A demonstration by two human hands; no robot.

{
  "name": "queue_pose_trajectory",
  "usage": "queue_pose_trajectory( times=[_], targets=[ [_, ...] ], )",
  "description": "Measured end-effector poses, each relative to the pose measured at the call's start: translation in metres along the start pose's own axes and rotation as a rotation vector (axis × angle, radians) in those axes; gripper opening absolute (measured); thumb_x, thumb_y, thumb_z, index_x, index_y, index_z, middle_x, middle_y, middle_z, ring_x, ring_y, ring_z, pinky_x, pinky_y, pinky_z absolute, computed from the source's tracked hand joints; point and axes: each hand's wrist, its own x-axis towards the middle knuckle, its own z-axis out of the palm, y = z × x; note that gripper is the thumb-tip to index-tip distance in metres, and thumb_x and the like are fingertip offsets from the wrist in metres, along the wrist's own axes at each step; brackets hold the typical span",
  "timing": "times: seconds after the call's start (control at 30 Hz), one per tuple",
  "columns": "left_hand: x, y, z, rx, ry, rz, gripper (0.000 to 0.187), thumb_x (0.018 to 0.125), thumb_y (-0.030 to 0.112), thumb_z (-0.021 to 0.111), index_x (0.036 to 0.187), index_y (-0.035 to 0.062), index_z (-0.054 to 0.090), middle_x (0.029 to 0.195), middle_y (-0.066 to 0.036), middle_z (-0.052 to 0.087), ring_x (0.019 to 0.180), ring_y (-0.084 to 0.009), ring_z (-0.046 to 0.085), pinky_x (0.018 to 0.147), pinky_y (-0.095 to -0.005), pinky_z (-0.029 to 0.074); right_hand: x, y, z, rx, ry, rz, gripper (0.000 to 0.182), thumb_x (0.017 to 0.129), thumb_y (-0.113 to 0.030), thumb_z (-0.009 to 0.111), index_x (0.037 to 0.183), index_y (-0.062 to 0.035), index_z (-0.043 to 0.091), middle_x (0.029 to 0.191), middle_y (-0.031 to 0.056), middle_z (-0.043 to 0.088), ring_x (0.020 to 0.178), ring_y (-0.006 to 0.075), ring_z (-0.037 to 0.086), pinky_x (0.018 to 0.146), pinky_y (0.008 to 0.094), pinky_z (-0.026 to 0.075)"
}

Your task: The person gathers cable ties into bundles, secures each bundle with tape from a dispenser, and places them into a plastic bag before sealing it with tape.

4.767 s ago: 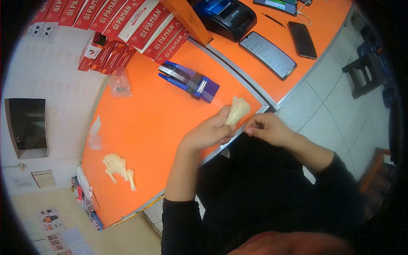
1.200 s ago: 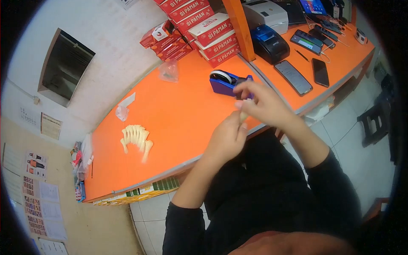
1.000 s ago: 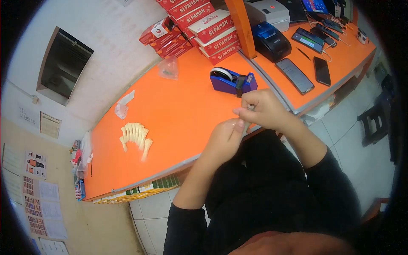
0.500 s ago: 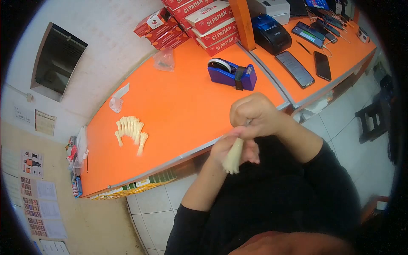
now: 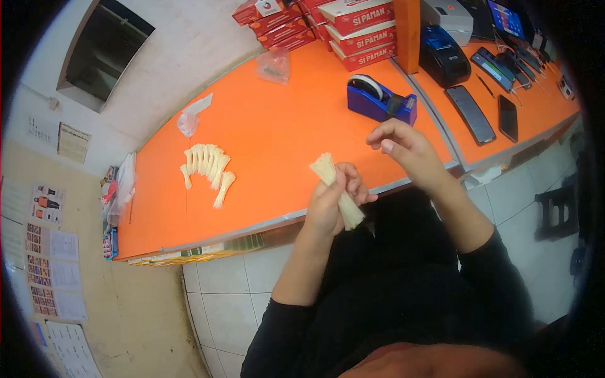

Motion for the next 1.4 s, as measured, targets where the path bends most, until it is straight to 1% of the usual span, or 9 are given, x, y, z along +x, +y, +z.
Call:
queue_pose_trajectory(
  times=[0.27,0.5,0.67,0.73,0.9,1.07,1.2,1.33,1.4],
  targets=[
    [-0.006,0.044,-0.041,0.450,0.241,-0.014,0.024,0.093,0.028,0.046,0.091,0.0045,0.048,0.056,0.003,0.034,0.046,-0.0095,0.036,0.051,-0.0260,0.043,0.046,0.031,0.033,-0.252,-0.210,0.170,0.015,0.086,-0.015,0.054,0.095,-0.0029,0.059,0.089,0.0046,0.060,0.083,0.0124,0.055,0.076,0.0267,0.043],
    [-0.016,0.054,-0.154,0.295,0.220,0.239,0.042,0.090,0.022,0.050,0.123,0.0067,0.030,0.091,-0.010,0.044,0.074,-0.0158,0.050,0.063,-0.0279,0.047,0.180,0.123,0.091,-0.508,-0.475,0.219,0.023,0.080,-0.020,0.059,0.097,-0.0044,0.058,0.098,0.0141,0.058,0.093,0.0248,0.055,0.080,0.0347,0.044],
    [-0.017,0.067,-0.171,0.296,0.339,0.023,0.061,0.089,0.014,0.051,0.136,0.0071,0.012,0.115,-0.018,0.046,0.099,-0.0228,0.054,0.075,-0.0354,0.052,0.310,0.213,0.113,-1.119,-0.074,-0.032,0.032,0.076,-0.020,0.060,0.104,-0.0051,0.054,0.114,0.0179,0.049,0.106,0.0351,0.048,0.089,0.0427,0.041],
    [-0.011,0.062,-0.166,0.377,0.449,0.082,0.076,0.087,0.005,0.052,0.140,0.0070,-0.002,0.121,-0.021,0.045,0.101,-0.0236,0.055,0.078,-0.0357,0.051,0.349,0.241,0.112,-1.197,0.359,-0.173,0.031,0.076,-0.021,0.061,0.102,-0.0063,0.056,0.112,0.0155,0.051,0.106,0.0358,0.048,0.088,0.0437,0.041],
    [-0.011,0.081,-0.154,0.555,0.474,-0.076,0.086,0.083,0.004,0.058,0.140,0.0050,-0.006,0.126,-0.025,0.042,0.109,-0.0268,0.053,0.072,-0.0323,0.051,0.359,0.270,0.109,-1.279,0.211,0.045,0.024,0.077,-0.021,0.061,0.094,-0.0041,0.059,0.098,0.0124,0.059,0.097,0.0338,0.054,0.080,0.0416,0.045],
    [-0.011,0.080,-0.158,1.688,0.465,0.239,0.086,0.081,0.032,0.062,0.140,-0.0011,0.008,0.138,-0.033,0.022,0.123,-0.0388,0.035,0.099,-0.0475,0.031,0.339,0.288,0.085,-0.613,0.233,0.081,0.017,0.078,-0.016,0.061,0.088,-0.0019,0.060,0.074,0.0113,0.059,0.071,0.0234,0.058,0.066,0.0330,0.045],
    [-0.017,0.066,-0.166,1.484,0.489,0.282,0.086,0.082,0.039,0.057,0.141,0.0008,0.007,0.143,-0.027,0.016,0.129,-0.0382,0.026,0.105,-0.0492,0.018,0.251,0.175,0.147,-0.537,0.150,0.002,0.014,0.075,-0.012,0.062,0.084,-0.0019,0.058,0.073,0.0106,0.057,0.067,0.0198,0.054,0.062,0.0301,0.042],
    [-0.023,0.090,-0.142,0.172,0.483,0.719,0.071,0.091,0.036,0.047,0.139,0.0022,0.007,0.139,-0.018,0.026,0.126,-0.0262,0.030,0.100,-0.0427,0.032,0.126,0.099,0.172,-1.074,-0.352,-0.559,0.022,0.065,-0.016,0.069,0.084,-0.0101,0.060,0.076,0.0065,0.054,0.077,0.0237,0.053,0.073,0.0377,0.038],
    [-0.035,0.101,-0.129,0.294,0.623,0.772,0.058,0.094,0.032,0.043,0.136,0.0006,0.017,0.133,-0.017,0.035,0.120,-0.0234,0.039,0.097,-0.0385,0.036,0.090,0.079,0.169,-1.113,-0.460,-0.591,0.026,0.062,-0.018,0.071,0.086,-0.0120,0.061,0.079,0.0057,0.053,0.082,0.0246,0.053,0.076,0.0396,0.037]
  ],
)
